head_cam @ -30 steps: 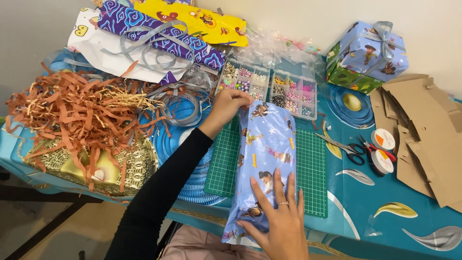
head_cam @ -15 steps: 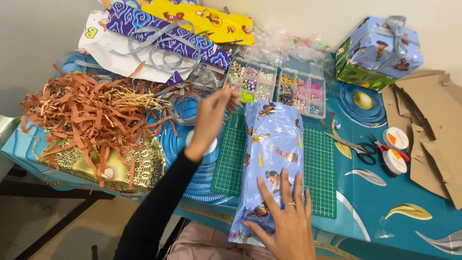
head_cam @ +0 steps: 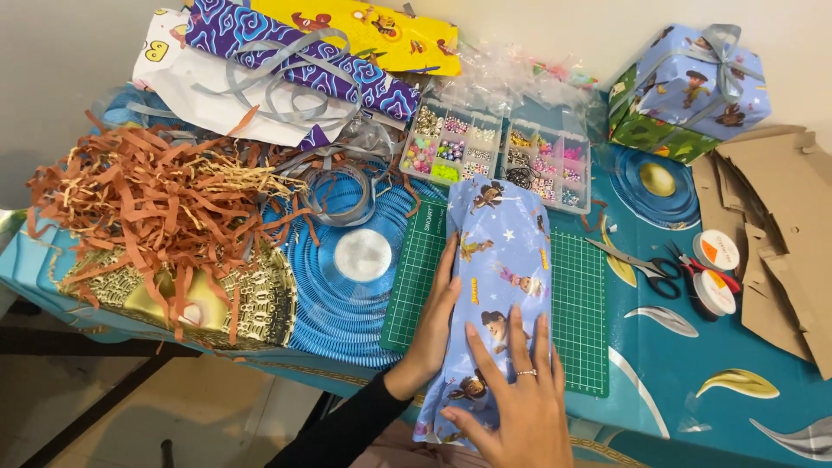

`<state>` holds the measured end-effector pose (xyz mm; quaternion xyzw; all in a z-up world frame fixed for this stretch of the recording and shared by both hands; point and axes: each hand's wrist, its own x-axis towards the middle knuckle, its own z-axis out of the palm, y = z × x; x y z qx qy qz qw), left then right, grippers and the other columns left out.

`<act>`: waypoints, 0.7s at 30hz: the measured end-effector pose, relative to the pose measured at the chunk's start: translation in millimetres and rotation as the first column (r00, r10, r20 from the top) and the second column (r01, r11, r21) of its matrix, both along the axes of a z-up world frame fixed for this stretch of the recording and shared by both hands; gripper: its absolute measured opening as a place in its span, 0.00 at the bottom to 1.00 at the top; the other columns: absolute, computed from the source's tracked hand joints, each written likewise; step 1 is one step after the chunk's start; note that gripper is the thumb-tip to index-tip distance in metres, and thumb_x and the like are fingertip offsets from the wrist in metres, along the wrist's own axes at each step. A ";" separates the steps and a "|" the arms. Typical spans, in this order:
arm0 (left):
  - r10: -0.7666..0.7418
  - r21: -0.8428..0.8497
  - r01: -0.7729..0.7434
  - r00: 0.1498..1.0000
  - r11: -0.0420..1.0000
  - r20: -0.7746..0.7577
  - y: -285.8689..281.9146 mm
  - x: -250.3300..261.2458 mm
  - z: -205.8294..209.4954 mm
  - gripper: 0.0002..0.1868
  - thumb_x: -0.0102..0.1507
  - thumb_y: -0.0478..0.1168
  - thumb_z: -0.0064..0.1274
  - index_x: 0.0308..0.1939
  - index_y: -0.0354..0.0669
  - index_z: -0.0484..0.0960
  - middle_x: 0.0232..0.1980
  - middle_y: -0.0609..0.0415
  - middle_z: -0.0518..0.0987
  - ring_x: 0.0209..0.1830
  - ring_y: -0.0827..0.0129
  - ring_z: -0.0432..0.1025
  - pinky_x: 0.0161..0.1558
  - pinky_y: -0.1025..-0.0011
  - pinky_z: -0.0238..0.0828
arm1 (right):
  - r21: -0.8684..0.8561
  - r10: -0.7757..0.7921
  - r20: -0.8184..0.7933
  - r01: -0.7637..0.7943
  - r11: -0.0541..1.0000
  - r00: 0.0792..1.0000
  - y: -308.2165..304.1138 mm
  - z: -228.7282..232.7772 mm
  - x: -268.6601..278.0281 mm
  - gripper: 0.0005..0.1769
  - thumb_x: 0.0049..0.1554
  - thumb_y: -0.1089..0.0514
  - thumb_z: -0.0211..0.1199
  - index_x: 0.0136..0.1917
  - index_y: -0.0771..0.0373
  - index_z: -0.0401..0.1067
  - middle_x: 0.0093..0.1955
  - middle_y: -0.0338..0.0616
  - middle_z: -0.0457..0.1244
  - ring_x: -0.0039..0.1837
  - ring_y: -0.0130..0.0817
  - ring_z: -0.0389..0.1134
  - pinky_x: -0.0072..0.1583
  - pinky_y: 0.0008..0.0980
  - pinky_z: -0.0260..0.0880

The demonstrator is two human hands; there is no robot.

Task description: The person selects decorative beads from a tray, places them into small plastic bags, puts the bags into a cardboard box, and then wraps the box with patterned paper and tape.

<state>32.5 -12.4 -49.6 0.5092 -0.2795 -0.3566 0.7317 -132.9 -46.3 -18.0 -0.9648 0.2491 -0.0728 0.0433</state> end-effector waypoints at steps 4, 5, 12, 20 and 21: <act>0.031 -0.075 -0.034 0.999 0.997 -0.043 -1.9 0.0 -0.6 0.36 0.73 0.57 0.25 0.82 0.47 0.45 0.87 0.51 0.43 0.87 0.63 0.36 0.81 0.58 0.30 | -0.135 -0.009 -0.039 0.004 0.991 0.999 0.2 -5.1 2.6 0.58 0.47 0.12 0.56 0.83 0.32 0.48 0.89 0.49 0.34 0.87 0.62 0.31 0.69 0.61 0.52; 0.035 -0.101 -0.041 0.998 0.994 -0.058 -2.1 -0.4 -1.7 0.37 0.73 0.59 0.24 0.82 0.47 0.45 0.87 0.50 0.44 0.87 0.62 0.37 0.82 0.57 0.31 | -0.116 -0.010 -0.038 0.006 0.993 0.999 -0.3 -5.8 1.7 0.54 0.49 0.18 0.59 0.83 0.32 0.49 0.89 0.49 0.34 0.87 0.61 0.31 0.69 0.63 0.53; 0.054 -0.042 -0.055 0.998 0.998 -0.014 -2.3 3.7 -10.2 0.36 0.73 0.58 0.25 0.81 0.45 0.48 0.87 0.50 0.45 0.87 0.64 0.38 0.82 0.60 0.30 | 0.253 -0.046 0.414 -0.066 0.965 0.909 -24.6 -31.0 -34.6 0.35 0.53 0.54 0.71 0.72 0.41 0.69 0.80 0.41 0.57 0.87 0.60 0.44 0.78 0.61 0.53; 0.061 0.190 -0.154 0.905 0.970 0.421 43.8 0.2 35.3 0.47 0.67 0.52 0.49 0.82 0.48 0.39 0.88 0.52 0.35 0.88 0.54 0.25 0.80 0.44 0.21 | 0.349 -0.401 0.822 0.198 0.916 0.405 -179.3 -190.7 -288.2 0.29 0.65 0.78 0.51 0.77 0.77 0.48 0.79 0.87 0.50 0.81 0.72 0.53 0.81 0.61 0.53; 0.058 0.188 -0.150 0.905 0.971 0.422 44.5 -5.4 38.4 0.47 0.67 0.52 0.49 0.82 0.48 0.39 0.88 0.52 0.35 0.88 0.54 0.25 0.80 0.44 0.21 | 0.348 -0.401 0.823 0.201 0.916 0.403 -184.6 -220.3 -337.4 0.29 0.65 0.78 0.51 0.77 0.77 0.48 0.79 0.87 0.50 0.81 0.72 0.53 0.81 0.61 0.53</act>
